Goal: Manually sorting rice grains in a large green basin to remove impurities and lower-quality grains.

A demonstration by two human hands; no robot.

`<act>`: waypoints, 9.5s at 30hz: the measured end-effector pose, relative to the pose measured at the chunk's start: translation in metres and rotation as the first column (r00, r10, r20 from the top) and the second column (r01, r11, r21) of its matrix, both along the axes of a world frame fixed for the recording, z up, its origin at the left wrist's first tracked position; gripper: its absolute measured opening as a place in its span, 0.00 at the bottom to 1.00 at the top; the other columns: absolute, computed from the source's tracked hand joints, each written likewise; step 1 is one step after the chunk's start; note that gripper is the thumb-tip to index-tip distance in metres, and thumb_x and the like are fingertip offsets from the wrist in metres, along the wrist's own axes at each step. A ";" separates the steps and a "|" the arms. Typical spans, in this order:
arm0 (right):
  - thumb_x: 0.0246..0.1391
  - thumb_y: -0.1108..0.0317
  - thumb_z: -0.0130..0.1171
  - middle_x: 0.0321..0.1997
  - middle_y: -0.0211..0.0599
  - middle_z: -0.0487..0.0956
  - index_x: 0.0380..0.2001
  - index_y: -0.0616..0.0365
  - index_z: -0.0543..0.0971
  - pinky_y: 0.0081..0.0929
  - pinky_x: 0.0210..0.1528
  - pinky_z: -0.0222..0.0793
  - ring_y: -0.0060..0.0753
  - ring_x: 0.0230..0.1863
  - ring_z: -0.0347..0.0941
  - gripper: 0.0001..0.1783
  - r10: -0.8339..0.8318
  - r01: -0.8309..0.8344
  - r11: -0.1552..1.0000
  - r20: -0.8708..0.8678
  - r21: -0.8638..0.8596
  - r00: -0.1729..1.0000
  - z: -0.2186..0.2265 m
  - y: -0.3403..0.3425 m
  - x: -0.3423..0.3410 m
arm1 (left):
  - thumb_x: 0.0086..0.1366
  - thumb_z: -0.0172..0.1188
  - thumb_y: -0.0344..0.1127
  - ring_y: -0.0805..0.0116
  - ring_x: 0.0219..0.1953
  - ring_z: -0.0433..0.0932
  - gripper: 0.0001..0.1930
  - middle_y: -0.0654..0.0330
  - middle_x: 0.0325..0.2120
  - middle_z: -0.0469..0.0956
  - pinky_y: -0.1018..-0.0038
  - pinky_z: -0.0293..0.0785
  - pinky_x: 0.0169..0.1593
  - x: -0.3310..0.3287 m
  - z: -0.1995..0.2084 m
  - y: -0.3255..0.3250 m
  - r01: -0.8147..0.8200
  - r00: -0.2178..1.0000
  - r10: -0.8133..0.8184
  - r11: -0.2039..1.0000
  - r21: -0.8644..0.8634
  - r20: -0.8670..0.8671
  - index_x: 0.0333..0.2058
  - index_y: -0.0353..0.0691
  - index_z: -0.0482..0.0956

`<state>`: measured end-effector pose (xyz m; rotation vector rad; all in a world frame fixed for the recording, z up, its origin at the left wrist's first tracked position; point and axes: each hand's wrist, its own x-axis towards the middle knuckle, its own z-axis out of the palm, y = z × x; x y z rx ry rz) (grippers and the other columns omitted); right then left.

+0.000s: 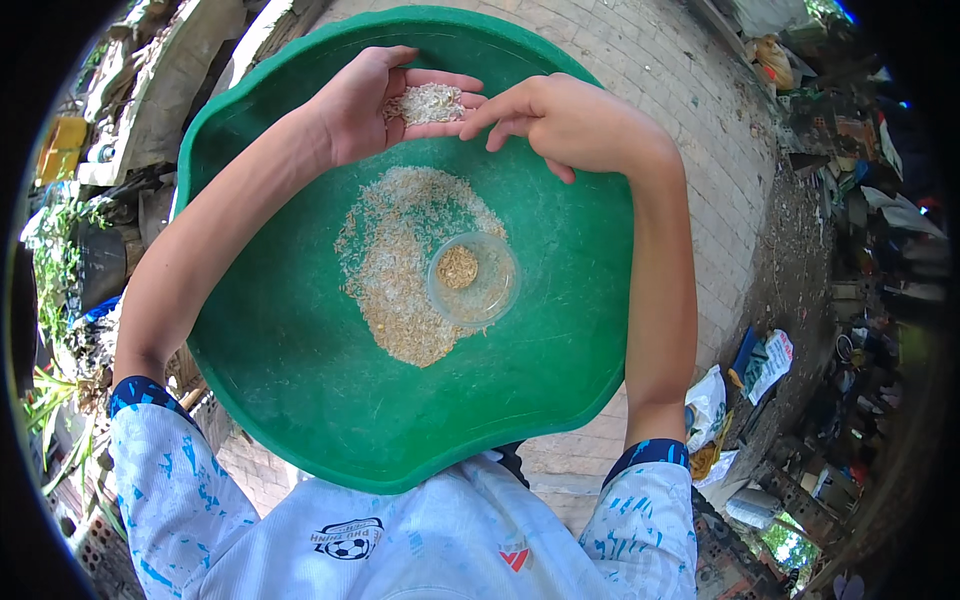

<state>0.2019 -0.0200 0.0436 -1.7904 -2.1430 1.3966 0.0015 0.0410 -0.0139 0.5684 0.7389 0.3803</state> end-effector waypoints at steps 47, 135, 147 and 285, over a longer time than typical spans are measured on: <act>0.49 0.67 0.63 0.23 0.45 0.78 0.27 0.64 0.80 0.33 0.32 0.72 0.38 0.25 0.75 0.09 0.025 -0.001 0.840 -0.037 0.542 0.999 -0.022 0.001 -0.047 | 0.77 0.28 0.46 0.62 0.46 0.80 0.28 0.48 0.44 0.78 0.67 0.80 0.53 0.000 0.001 -0.006 -0.060 0.994 0.058 0.998 -0.026 -0.090 0.49 0.26 0.71; 0.52 0.73 0.59 0.34 0.43 0.79 0.33 0.60 0.79 0.37 0.39 0.72 0.46 0.37 0.77 0.05 0.158 -0.075 0.730 -0.062 0.679 0.985 -0.028 0.007 -0.038 | 0.76 0.31 0.48 0.60 0.40 0.82 0.28 0.50 0.38 0.80 0.62 0.81 0.50 -0.001 0.007 0.002 -0.052 0.998 0.054 0.990 -0.128 0.010 0.46 0.24 0.71; 0.56 0.71 0.57 0.32 0.44 0.80 0.36 0.63 0.78 0.34 0.36 0.73 0.44 0.33 0.77 0.07 0.045 0.104 0.804 -0.234 0.586 0.971 -0.014 0.011 -0.038 | 0.75 0.25 0.50 0.46 0.49 0.79 0.34 0.39 0.47 0.74 0.59 0.79 0.56 -0.001 0.008 0.002 -0.048 0.995 0.057 0.993 -0.109 0.079 0.55 0.17 0.62; 0.51 0.70 0.61 0.30 0.45 0.79 0.31 0.65 0.79 0.34 0.37 0.73 0.42 0.32 0.76 0.08 -0.002 -0.006 0.813 0.014 0.583 1.000 -0.013 0.008 -0.017 | 0.74 0.24 0.41 0.53 0.46 0.81 0.30 0.38 0.49 0.74 0.69 0.81 0.54 -0.003 0.006 0.002 -0.111 0.993 0.109 0.992 0.062 0.041 0.51 0.16 0.68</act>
